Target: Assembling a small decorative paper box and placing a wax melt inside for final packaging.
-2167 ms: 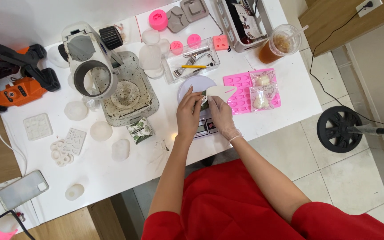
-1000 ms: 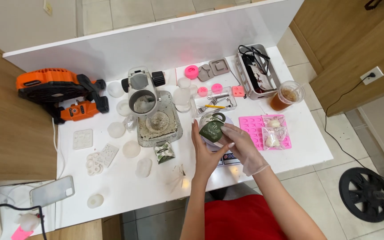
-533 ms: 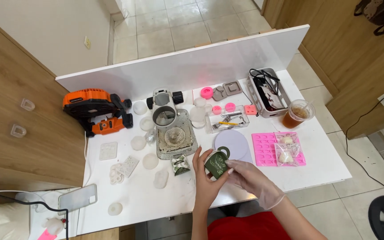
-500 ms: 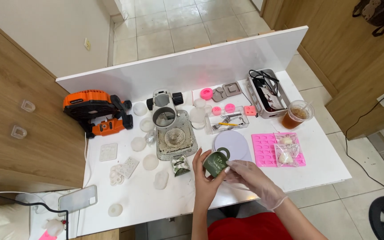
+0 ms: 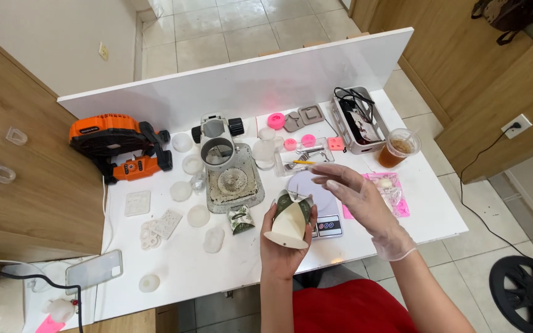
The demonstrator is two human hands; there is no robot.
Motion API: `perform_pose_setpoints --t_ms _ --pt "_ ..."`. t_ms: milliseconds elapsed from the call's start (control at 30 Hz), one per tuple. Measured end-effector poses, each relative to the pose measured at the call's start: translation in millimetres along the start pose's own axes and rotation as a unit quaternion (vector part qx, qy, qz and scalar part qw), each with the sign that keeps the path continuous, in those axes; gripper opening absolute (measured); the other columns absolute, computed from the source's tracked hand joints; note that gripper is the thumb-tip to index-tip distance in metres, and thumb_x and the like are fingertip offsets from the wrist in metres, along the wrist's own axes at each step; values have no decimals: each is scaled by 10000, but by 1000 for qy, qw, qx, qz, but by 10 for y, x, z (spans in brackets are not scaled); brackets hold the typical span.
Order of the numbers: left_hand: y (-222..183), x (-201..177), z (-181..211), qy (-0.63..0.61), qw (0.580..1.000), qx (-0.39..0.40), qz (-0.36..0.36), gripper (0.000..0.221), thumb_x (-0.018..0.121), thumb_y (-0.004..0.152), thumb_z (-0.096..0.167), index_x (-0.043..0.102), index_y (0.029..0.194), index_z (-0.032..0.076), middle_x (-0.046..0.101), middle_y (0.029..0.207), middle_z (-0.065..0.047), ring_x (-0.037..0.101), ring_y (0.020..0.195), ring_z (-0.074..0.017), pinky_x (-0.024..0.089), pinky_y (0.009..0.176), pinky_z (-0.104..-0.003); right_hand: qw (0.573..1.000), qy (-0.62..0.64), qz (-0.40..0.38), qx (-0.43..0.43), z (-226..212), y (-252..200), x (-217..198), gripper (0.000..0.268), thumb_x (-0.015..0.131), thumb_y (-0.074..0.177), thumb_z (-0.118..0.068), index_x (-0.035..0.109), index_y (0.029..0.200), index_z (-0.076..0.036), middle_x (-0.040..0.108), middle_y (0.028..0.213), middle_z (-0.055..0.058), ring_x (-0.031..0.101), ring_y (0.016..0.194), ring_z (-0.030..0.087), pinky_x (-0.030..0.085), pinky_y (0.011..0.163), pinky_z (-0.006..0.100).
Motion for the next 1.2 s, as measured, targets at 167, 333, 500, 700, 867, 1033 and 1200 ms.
perform_pose_setpoints --t_ms 167,333,500,700,867,1033,1200 --pt "-26 76 -64 173 965 97 170 468 585 929 332 579 1302 48 658 1212 -183 638 1169 -347 568 789 -352 998 35 -44 -40 208 135 119 352 660 865 -119 754 1196 -42 776 1123 96 697 1076 171 535 919 298" --pt "-44 28 -61 146 945 77 280 648 685 841 540 649 1213 11 681 1217 -245 687 1096 -374 553 978 -467 994 68 14 -83 612 219 186 260 778 853 -148 792 1050 21 786 971 120 661 885 142 564 833 311" --pt "-172 85 -70 230 914 124 310 521 606 927 428 617 1232 5 665 1219 -220 632 1186 -394 488 1073 -545 993 72 -43 -84 813 231 132 400 799 786 -80 762 1175 8 767 1093 128 670 943 151 570 888 315" --pt "-131 -232 -65 207 932 135 264 414 534 956 290 550 1308 72 623 1233 -210 621 1109 -359 509 962 -488 997 26 -72 -20 829 282 92 347 761 768 -73 783 1110 -21 784 1008 78 640 851 107 549 793 229" --pt "-20 -570 -48 166 943 115 266 443 604 930 281 551 1285 21 629 1189 -199 644 1073 -339 573 880 -393 994 89 -54 21 1283 466 3 347 781 776 -50 755 1117 14 778 1005 116 664 822 125 561 757 236" --pt "59 -822 22 141 939 89 300 446 636 911 278 562 1252 0 641 1142 -195 666 1003 -303 605 789 -332 991 107 -52 55 1549 589 -55 402 759 795 -93 732 1181 17 776 1096 152 720 970 189 587 873 277" --pt "155 -897 -11 64 944 52 319 555 646 914 472 624 1239 23 662 1189 -163 647 1086 -290 556 955 -397 992 69 -41 97 1558 652 -123 450 774 794 -130 722 1225 -11 793 1064 116 687 974 144 568 880 270"
Point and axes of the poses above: each hand's wrist, its own y-axis towards the middle knuckle, its own x-axis out of the palm, z = x × y, the point moved 3 cm from there along y, towards the middle knuckle
